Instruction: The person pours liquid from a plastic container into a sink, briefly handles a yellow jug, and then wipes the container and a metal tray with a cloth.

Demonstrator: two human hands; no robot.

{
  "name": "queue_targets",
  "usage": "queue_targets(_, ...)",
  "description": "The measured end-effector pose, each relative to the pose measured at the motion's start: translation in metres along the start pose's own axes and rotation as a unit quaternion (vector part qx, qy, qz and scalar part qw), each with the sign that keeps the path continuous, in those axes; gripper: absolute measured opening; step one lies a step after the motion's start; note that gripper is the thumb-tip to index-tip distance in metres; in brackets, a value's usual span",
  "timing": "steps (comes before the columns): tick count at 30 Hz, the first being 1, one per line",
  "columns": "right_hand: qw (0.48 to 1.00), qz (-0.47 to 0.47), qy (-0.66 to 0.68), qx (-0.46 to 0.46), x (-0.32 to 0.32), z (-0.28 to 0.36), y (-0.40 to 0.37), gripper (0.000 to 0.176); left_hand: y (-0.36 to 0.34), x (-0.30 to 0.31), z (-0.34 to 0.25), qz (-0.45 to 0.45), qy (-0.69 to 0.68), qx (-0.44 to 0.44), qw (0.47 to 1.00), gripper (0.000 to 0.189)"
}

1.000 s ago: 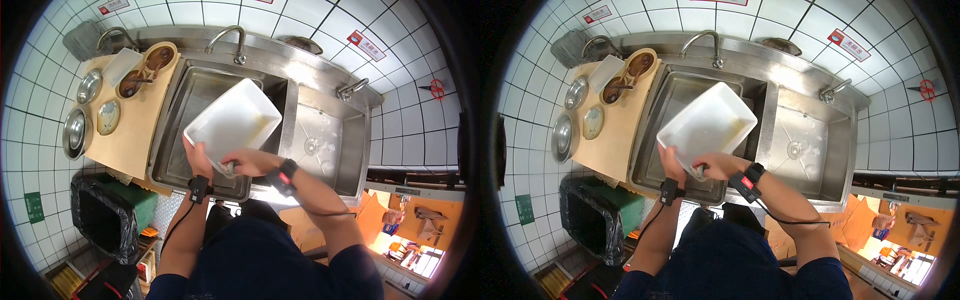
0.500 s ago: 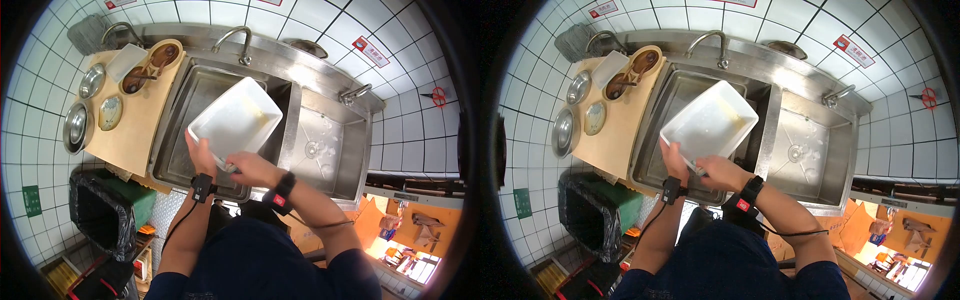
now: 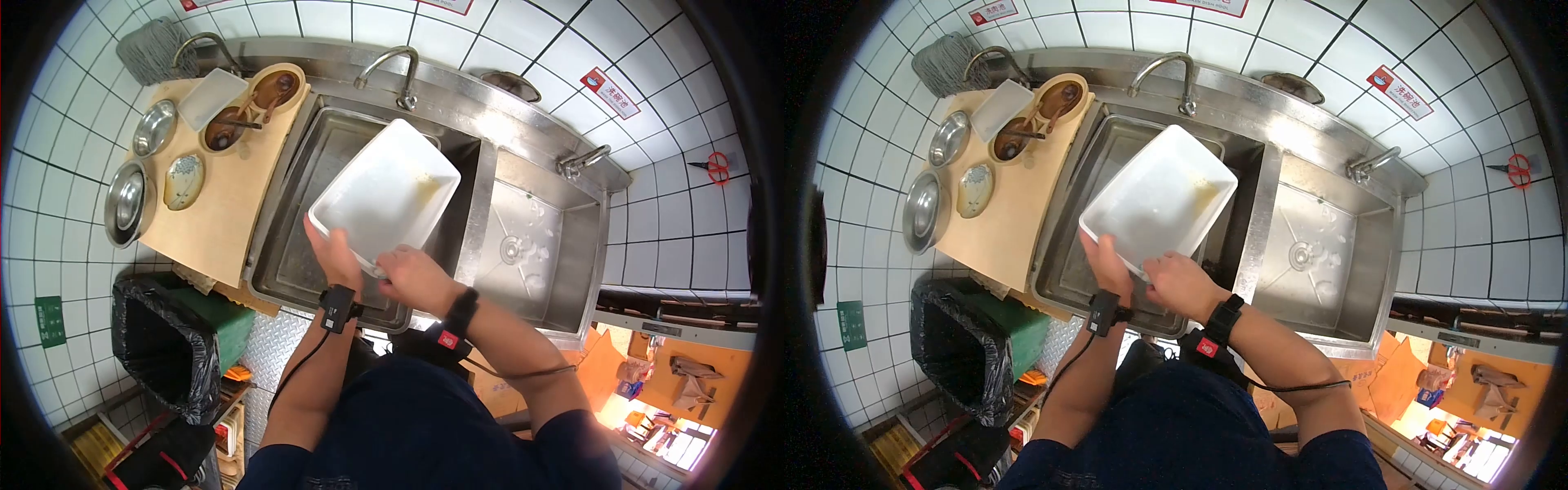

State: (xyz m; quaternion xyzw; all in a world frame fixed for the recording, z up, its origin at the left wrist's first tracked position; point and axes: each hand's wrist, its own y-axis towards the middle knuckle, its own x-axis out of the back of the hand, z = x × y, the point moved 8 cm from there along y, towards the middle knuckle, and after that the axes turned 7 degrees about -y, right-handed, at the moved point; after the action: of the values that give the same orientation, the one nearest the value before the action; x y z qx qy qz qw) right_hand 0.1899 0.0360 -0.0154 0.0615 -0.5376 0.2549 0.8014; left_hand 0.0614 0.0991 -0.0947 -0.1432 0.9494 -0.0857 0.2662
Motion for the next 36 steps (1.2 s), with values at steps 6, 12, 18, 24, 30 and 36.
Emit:
queue_targets(6, 0.992, -0.046, 0.018, 0.112, 0.01, 0.0, -0.005, 0.035, 0.005, 0.006, -0.001, -0.01, 0.017, 0.002, 1.0, 0.076)
queue_targets(12, 0.995, 0.003, 0.028, 0.093, 0.012, 0.004, -0.004, 0.039, 0.0, 0.002, 0.002, -0.006, -0.036, 0.028, 0.999, 0.069)
queue_targets(18, 0.979, -0.008, 0.023, 0.201, 0.022, 0.004, -0.016, 0.037, -0.001, 0.004, -0.002, 0.037, -0.046, 0.086, 0.995, 0.059)
queue_targets(24, 0.98, 0.038, -0.081, 0.179, 0.032, -0.054, -0.03, 0.032, 0.003, 0.009, -0.008, 0.103, -0.056, 0.121, 0.986, 0.059)
queue_targets(30, 0.975, 0.084, -0.186, 0.089, 0.038, -0.135, -0.038, 0.014, 0.012, 0.028, -0.005, 0.11, -0.052, 0.156, 0.98, 0.059)
queue_targets(36, 0.985, -0.004, -0.173, -0.001, 0.092, -0.122, -0.025, 0.013, 0.008, 0.019, -0.025, 0.107, -0.025, 0.111, 0.988, 0.059)
